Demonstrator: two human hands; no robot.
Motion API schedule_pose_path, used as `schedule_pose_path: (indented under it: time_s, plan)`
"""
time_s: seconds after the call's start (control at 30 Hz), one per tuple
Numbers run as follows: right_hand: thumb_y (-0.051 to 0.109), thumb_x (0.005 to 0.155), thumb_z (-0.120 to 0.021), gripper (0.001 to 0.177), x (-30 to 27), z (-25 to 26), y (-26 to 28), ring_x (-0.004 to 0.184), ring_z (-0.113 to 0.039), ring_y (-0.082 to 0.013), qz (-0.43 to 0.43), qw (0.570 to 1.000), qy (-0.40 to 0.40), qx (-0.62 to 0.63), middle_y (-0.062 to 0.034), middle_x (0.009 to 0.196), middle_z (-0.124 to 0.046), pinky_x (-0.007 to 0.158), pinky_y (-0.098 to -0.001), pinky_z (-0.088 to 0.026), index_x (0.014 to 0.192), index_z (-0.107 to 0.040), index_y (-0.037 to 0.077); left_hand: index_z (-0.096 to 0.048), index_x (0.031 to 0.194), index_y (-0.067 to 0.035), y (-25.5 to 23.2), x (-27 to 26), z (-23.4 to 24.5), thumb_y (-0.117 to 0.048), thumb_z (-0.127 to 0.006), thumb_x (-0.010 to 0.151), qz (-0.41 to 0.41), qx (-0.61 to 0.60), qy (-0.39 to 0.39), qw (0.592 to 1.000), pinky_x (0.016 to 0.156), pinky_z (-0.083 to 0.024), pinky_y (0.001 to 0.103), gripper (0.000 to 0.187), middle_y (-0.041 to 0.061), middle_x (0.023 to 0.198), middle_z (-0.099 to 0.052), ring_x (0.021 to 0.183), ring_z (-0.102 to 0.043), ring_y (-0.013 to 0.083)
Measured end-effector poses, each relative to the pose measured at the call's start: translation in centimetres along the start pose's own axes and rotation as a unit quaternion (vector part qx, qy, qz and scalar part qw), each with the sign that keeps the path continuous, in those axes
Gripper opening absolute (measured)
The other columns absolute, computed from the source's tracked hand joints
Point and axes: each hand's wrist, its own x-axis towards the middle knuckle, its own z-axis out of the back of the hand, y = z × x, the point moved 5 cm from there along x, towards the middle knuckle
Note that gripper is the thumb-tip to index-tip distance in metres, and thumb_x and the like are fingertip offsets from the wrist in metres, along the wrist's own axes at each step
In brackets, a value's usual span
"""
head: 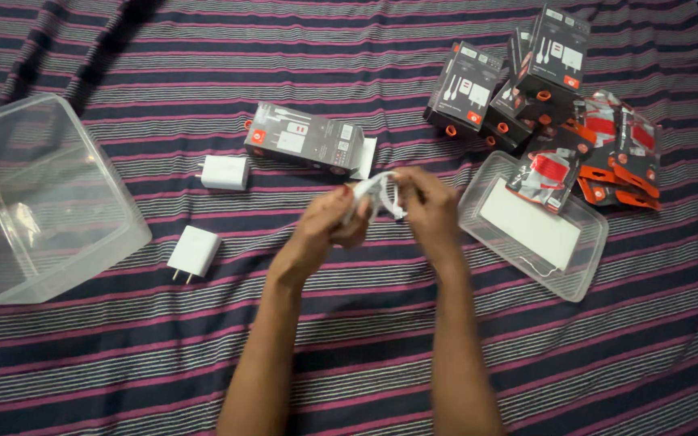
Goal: The person packs a white USB cable and a white wall charger into a small cardboard box, then places the box into a larger shipping carton. They also stack several orange-packaged phone accessories into a clear plastic container and place the lid on top.
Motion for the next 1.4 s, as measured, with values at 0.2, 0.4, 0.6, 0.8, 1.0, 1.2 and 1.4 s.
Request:
schedule_pose_path:
  time_s: [0.2,0.4,0.6,0.8,1.0,1.2,1.4]
  plan:
    - [0.027,0.102,-0.062,0.026,-0.8,-5.0,-0.1,0.057,-0.063,-0.0227,-0.074,0.980,0.177,-0.047,-0.0160,0.069,-0.065,0.059,-0.0384,-0.049,0.120,-0.072,0.013,-0.052,0.100,-0.011,-2.2,-0.8,4.3,-0.046,-0.035,0.117,-0.129,-0.095,-0.137,0.978,0.056,-0.028,0.025,0.042,-0.006,0.066,-0.036,0.056,-0.031,0.0069]
    - [0.020,0.093,-0.064,0.028,-2.0,-6.8,2.2,0.071,-0.069,-0.0351,0.058,0.954,0.282,-0.084,-0.0167,0.082,-0.071,0.062,-0.0472,-0.050,0.119,-0.069,0.009,-0.047,0.105,-0.008,-3.2,-1.3,6.3,-0.050,-0.032,0.115,-0.215,0.184,-0.231,0.931,0.082,-0.048,0.036,0.045,0.007,0.091,-0.068,0.088,-0.065,0.0191]
    - [0.018,0.097,-0.069,0.013,-1.4,-3.7,2.8,0.075,-0.070,-0.0315,0.123,0.972,0.157,-0.124,-0.0141,0.084,-0.071,0.065,-0.0428,-0.053,0.103,-0.070,0.007,-0.053,0.112,-0.003,0.7,0.0,7.2,-0.041,-0.037,0.111,0.011,0.601,-0.255,0.758,0.061,-0.039,0.043,0.041,0.020,0.077,-0.066,0.069,-0.064,0.0350]
    - [0.017,0.097,-0.073,0.011,-0.2,1.4,1.9,0.065,-0.066,-0.0172,0.054,0.988,-0.046,-0.137,-0.0065,0.087,-0.074,0.056,-0.0339,-0.049,0.102,-0.075,0.008,-0.060,0.093,-0.006,2.2,0.8,3.7,-0.044,-0.042,0.111,-0.006,0.351,-0.120,0.929,0.054,-0.032,0.029,0.046,-0.002,0.068,-0.045,0.061,-0.040,0.0115]
    - [0.022,0.098,-0.071,0.017,0.1,2.2,-1.2,0.064,-0.062,-0.0144,-0.037,0.995,-0.052,-0.081,-0.0061,0.083,-0.073,0.057,-0.0312,-0.045,0.105,-0.077,0.007,-0.058,0.092,-0.009,3.3,0.7,0.4,-0.043,-0.054,0.107,0.086,0.109,0.011,0.990,0.051,-0.023,0.025,0.037,-0.009,0.069,-0.038,0.058,-0.029,0.0041]
    - [0.014,0.099,-0.060,0.022,-0.8,-2.9,-3.9,0.073,-0.069,-0.0237,-0.082,0.988,0.127,0.005,-0.0117,0.085,-0.074,0.065,-0.0356,-0.054,0.116,-0.073,0.008,-0.054,0.092,-0.010,1.3,0.4,2.1,-0.046,-0.050,0.106,-0.025,-0.046,-0.082,0.995,0.053,-0.029,0.026,0.039,-0.009,0.065,-0.037,0.055,-0.030,0.0071]
    - [0.013,0.096,-0.062,0.014,-2.1,-7.8,-1.2,0.082,-0.070,-0.0400,0.014,0.958,0.262,-0.119,-0.0193,0.088,-0.071,0.071,-0.0489,-0.054,0.099,-0.069,0.002,-0.048,0.094,-0.011,-0.4,0.1,5.5,-0.051,-0.042,0.114,-0.128,-0.051,-0.167,0.976,0.065,-0.035,0.027,0.045,-0.007,0.067,-0.032,0.059,-0.029,0.0076]
